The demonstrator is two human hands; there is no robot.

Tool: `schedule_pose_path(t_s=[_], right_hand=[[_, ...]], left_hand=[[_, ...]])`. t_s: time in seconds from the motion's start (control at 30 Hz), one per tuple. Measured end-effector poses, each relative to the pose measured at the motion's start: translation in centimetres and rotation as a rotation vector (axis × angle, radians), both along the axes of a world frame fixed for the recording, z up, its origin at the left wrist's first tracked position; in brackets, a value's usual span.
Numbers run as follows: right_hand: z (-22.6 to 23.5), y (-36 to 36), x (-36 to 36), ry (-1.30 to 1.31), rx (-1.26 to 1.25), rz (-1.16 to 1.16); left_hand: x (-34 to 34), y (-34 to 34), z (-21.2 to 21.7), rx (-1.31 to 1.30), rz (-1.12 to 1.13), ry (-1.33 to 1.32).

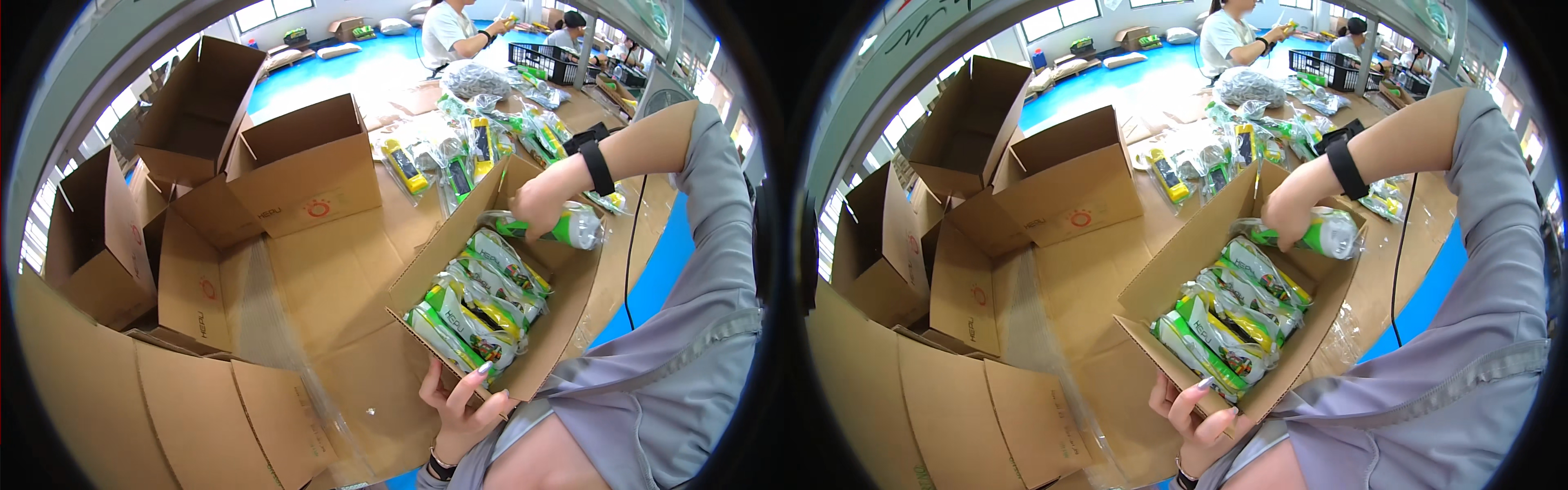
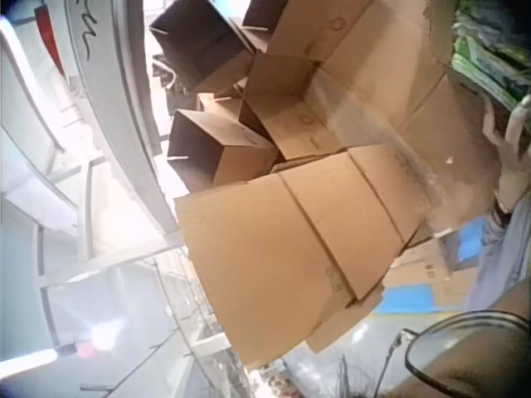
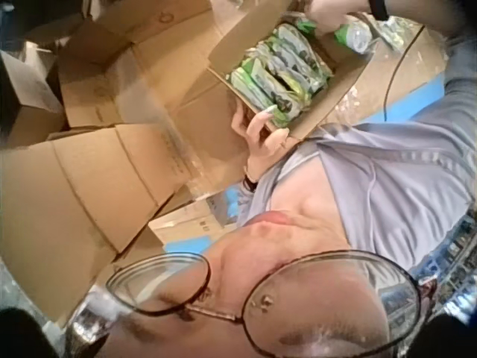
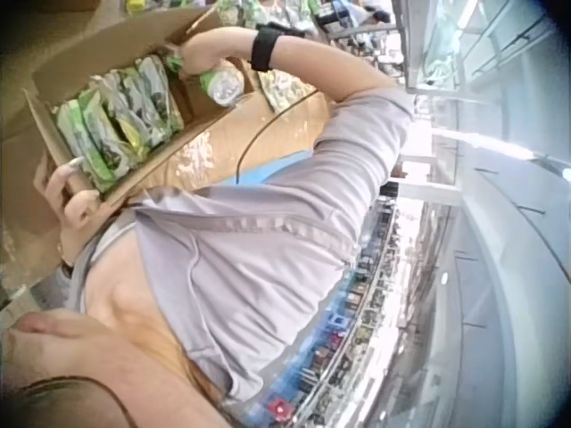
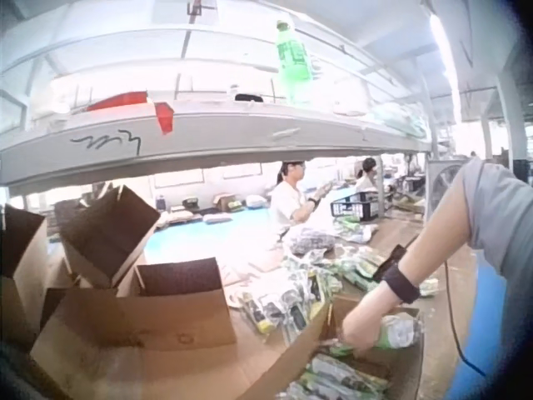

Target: Packing solar-powered flashlights into cardboard boxes.

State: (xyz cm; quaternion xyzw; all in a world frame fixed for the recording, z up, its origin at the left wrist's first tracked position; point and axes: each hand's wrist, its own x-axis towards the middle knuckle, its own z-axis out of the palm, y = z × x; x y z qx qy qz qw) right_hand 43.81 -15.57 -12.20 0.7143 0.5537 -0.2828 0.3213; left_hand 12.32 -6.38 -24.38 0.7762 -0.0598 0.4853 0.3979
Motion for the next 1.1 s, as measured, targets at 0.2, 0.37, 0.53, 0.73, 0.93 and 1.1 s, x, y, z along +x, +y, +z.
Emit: schedule_pose_path(t_s=[0.2, 0.37, 0.53, 0.73, 0.93, 1.1], right_hand=[[-2.6, 0.2, -2.6, -0.227, 0.228, -0.151], [-0.3, -1.0, -2.1, -0.083, 0.367, -0.150], [3.4, -1.1, -2.7, -0.045, -0.046, -0.174], [0.5, -2.5, -1.6, 0.080, -0.082, 0.052], [-2.5, -4.4, -2.3, 0.190, -0.096, -0.150], [-4.2, -4.1, -1.8, 0.129, -0.161, -0.081]], left_hand=[[-0.2, -0.2, 1.1, 0.045, 0.057, 0.073], [-0.1, -0.3, 0.3, 0.060, 0.099, 0.039], [-0.1, -0.4, 0.6, 0.064, 0.087, 0.033], [0.0, -0.8, 0.5, 0.028, 0.070, 0.014], [0.3, -0.9, 0.1, 0.023, 0.080, 0.002], [0.6, -0.8, 0.3, 0.041, 0.113, 0.003]])
